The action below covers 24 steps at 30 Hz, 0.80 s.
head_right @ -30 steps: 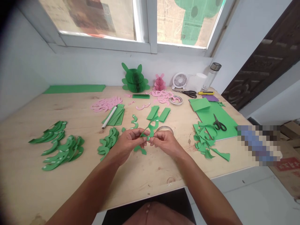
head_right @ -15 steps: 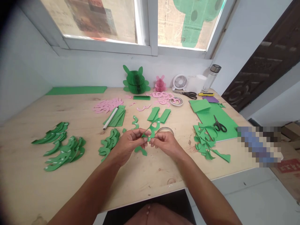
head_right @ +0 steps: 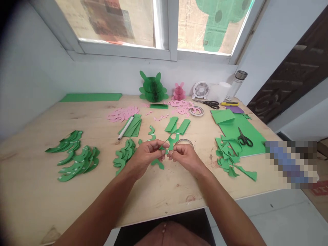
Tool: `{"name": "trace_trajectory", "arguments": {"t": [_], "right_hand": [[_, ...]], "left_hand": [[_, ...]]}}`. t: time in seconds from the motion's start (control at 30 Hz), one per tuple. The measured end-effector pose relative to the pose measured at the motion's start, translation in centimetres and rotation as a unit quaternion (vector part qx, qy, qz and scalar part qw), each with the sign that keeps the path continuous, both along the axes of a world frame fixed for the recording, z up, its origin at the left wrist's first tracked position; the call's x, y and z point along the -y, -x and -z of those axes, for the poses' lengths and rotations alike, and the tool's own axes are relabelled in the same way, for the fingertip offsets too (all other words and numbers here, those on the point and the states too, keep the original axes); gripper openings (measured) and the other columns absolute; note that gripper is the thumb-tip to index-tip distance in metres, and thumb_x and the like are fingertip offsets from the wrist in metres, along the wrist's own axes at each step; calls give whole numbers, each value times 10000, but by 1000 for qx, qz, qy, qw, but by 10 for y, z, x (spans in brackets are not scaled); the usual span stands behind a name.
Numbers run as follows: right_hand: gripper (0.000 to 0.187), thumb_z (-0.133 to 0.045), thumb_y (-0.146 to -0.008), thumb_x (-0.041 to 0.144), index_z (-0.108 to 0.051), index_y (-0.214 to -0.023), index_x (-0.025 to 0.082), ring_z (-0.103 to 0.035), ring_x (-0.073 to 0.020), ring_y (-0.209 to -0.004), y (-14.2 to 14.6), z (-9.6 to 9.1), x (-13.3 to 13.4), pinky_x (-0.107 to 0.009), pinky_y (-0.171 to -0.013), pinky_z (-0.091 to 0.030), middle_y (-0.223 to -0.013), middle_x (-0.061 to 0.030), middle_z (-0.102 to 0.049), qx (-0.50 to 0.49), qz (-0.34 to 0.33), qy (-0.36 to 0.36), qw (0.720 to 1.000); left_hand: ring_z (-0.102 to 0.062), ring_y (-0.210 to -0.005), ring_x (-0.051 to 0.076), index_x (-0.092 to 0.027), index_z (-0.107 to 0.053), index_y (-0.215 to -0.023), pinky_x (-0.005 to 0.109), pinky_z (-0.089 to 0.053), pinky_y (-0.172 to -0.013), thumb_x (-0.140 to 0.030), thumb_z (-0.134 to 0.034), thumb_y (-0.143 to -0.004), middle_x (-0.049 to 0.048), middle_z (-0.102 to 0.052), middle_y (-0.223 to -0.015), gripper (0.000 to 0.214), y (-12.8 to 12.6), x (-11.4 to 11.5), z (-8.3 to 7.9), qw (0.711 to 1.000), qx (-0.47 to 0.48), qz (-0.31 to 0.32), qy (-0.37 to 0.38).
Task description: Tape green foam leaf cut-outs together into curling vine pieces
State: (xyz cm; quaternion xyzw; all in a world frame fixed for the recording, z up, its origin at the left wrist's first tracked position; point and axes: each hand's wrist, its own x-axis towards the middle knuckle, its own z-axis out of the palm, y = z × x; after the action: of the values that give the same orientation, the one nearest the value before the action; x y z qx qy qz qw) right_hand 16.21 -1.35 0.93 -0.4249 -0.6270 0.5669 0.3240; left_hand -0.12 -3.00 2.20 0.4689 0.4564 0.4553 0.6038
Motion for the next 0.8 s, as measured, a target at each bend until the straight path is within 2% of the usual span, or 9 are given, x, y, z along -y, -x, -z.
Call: {"name": "trace_trajectory", "arguments": {"t": [0.1,0.2,0.43,0.8], "right_hand": [[244,-605,-761,361,-607,-615,166,-478,-108,-572,-1,-1,1,-238,-557,-366,-604,-3,-568,1,-4,4,1000],[247,-603,-771,377,-614,-640,168,-495,-121,-616,-2,-2,1,-245,-589,-377,-641,-15,-588,-1,-13,7,1000],[257,-597,-785,386,-609,-640,174,-488,-124,-611,-3,-1,0,-245,-582,-364,-629,-8,-578,23,-23,1,999],[281,-598,-782,425,-619,-657,175,-499,-135,-630,-4,-1,1,-251,-601,-377,-642,-14,-590,33,-21,0,999]], "left_hand": [[-520,-521,84,-119,-643,-809,212,-430,-509,-165,-609,-653,-18,-571,-577,166,0,0,2,1000,10,7,-6],[-508,-493,63,-121,-643,-785,204,-427,-506,-139,-593,-652,-10,-594,-619,143,1,-1,4,1000,22,11,-2],[-527,-511,74,-117,-661,-834,202,-432,-492,-105,-572,-652,-5,-589,-611,203,1,-1,7,1000,23,13,-6],[-509,-478,57,-114,-661,-791,187,-414,-476,-103,-580,-642,-1,-597,-618,169,2,0,6,999,31,11,-12]]}}
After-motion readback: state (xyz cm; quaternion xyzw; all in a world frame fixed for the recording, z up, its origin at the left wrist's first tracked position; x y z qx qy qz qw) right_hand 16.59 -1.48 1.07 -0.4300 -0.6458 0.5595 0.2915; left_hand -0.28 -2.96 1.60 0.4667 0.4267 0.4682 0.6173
